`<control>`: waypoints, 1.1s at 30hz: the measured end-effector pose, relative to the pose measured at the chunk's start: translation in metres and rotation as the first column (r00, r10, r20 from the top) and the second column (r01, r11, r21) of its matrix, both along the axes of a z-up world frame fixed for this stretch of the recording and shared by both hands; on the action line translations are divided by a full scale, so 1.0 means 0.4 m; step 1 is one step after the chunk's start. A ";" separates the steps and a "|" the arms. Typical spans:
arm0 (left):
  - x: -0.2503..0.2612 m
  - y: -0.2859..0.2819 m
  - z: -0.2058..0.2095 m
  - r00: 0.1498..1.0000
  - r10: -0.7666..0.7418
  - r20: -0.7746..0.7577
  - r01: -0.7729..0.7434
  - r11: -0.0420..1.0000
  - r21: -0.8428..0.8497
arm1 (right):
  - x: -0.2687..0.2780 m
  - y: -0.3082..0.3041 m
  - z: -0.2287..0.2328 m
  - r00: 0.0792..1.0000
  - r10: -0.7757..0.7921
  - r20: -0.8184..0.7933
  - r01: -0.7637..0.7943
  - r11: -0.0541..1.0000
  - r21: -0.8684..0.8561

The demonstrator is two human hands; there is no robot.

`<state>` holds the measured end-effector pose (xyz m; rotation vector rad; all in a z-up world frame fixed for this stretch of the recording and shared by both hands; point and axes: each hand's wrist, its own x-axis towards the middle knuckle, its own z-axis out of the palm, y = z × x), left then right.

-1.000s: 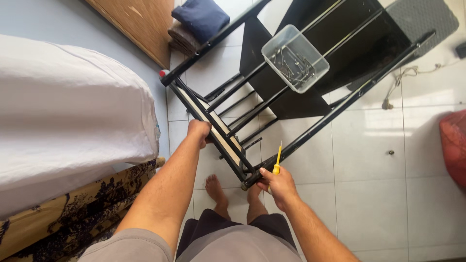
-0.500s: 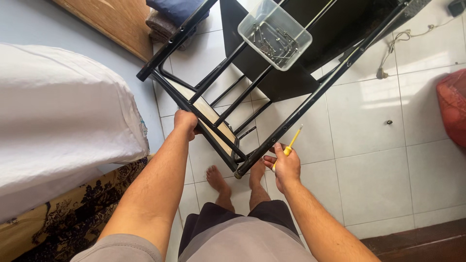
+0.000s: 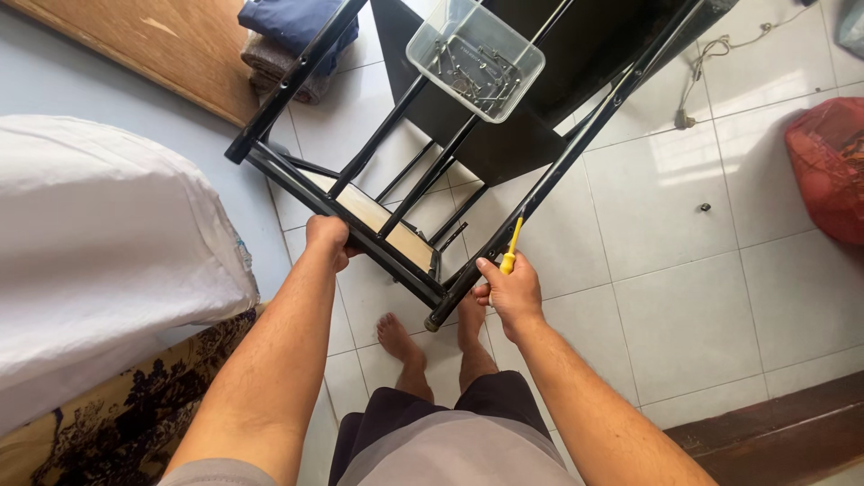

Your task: The person assembles a black metal shelving unit by attaching a wooden shelf to the frame. Using a yellow screwdriver, they insert and tighten screws at multiple points along the shelf supports. The person repositions the unit to access different sides and continues securing the shelf.

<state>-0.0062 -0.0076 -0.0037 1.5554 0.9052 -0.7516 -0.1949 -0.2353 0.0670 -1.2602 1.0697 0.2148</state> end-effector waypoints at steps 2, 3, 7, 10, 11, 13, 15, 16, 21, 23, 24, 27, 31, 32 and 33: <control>0.003 0.000 -0.009 1.000 -0.004 0.015 0.005 1.000 -0.014 | 0.015 0.002 0.016 0.992 0.003 -0.124 -0.011 0.998 -0.064; 0.003 0.003 -0.014 1.000 -0.009 0.023 0.009 1.000 -0.007 | 0.020 0.006 0.022 0.983 0.001 -0.186 -0.019 0.995 -0.093; 0.006 0.016 -0.040 0.999 0.022 0.040 -0.019 0.996 -0.085 | 0.030 0.006 0.032 0.979 0.002 -0.203 -0.011 0.999 -0.041; 0.002 0.021 -0.059 0.995 0.081 0.052 -0.076 0.993 -0.095 | 0.019 0.005 0.022 0.986 0.002 -0.167 -0.006 1.000 -0.023; -0.001 0.025 -0.064 0.995 0.087 0.045 -0.081 0.990 -0.119 | 0.015 0.007 0.015 0.988 0.005 -0.157 -0.008 1.000 -0.018; -0.010 0.029 -0.065 0.994 0.100 0.032 -0.093 0.982 -0.165 | 0.008 0.009 0.004 0.991 0.004 -0.137 -0.004 1.000 -0.001; -0.012 0.032 -0.062 0.996 0.090 0.028 -0.084 0.981 -0.173 | 0.010 0.013 -0.009 0.993 -0.009 -0.118 0.012 1.000 0.020; -0.010 0.030 -0.057 0.996 0.082 0.031 -0.075 0.980 -0.182 | 0.013 0.012 -0.013 0.993 -0.045 -0.106 0.051 0.997 0.056; -0.009 0.020 -0.036 0.998 0.042 0.048 -0.033 0.986 -0.166 | 0.038 -0.012 -0.030 0.963 -0.260 -0.074 0.268 0.953 0.142; -0.012 0.016 -0.034 0.998 0.041 0.054 -0.032 0.984 -0.174 | 0.047 -0.026 -0.035 0.982 -0.184 -0.034 0.187 0.969 0.159; -0.012 0.017 -0.034 0.997 0.046 0.059 -0.035 0.982 -0.185 | 0.050 -0.029 -0.037 0.989 -0.146 -0.012 0.146 0.975 0.167; -0.018 0.024 -0.044 0.996 0.048 0.073 -0.032 0.977 -0.209 | 0.043 -0.033 -0.036 0.990 -0.138 -0.015 0.138 0.976 0.168; -0.019 0.033 -0.066 0.994 0.021 0.105 0.001 0.978 -0.207 | 0.030 -0.030 -0.028 0.990 -0.144 -0.002 0.142 0.975 0.170; -0.014 0.031 -0.071 0.994 0.024 0.108 -0.001 0.977 -0.211 | 0.033 -0.030 -0.027 0.989 -0.145 0.005 0.142 0.975 0.170; -0.008 0.029 -0.075 0.994 0.026 0.110 -0.002 0.977 -0.215 | 0.036 -0.031 -0.025 0.989 -0.147 0.012 0.143 0.975 0.170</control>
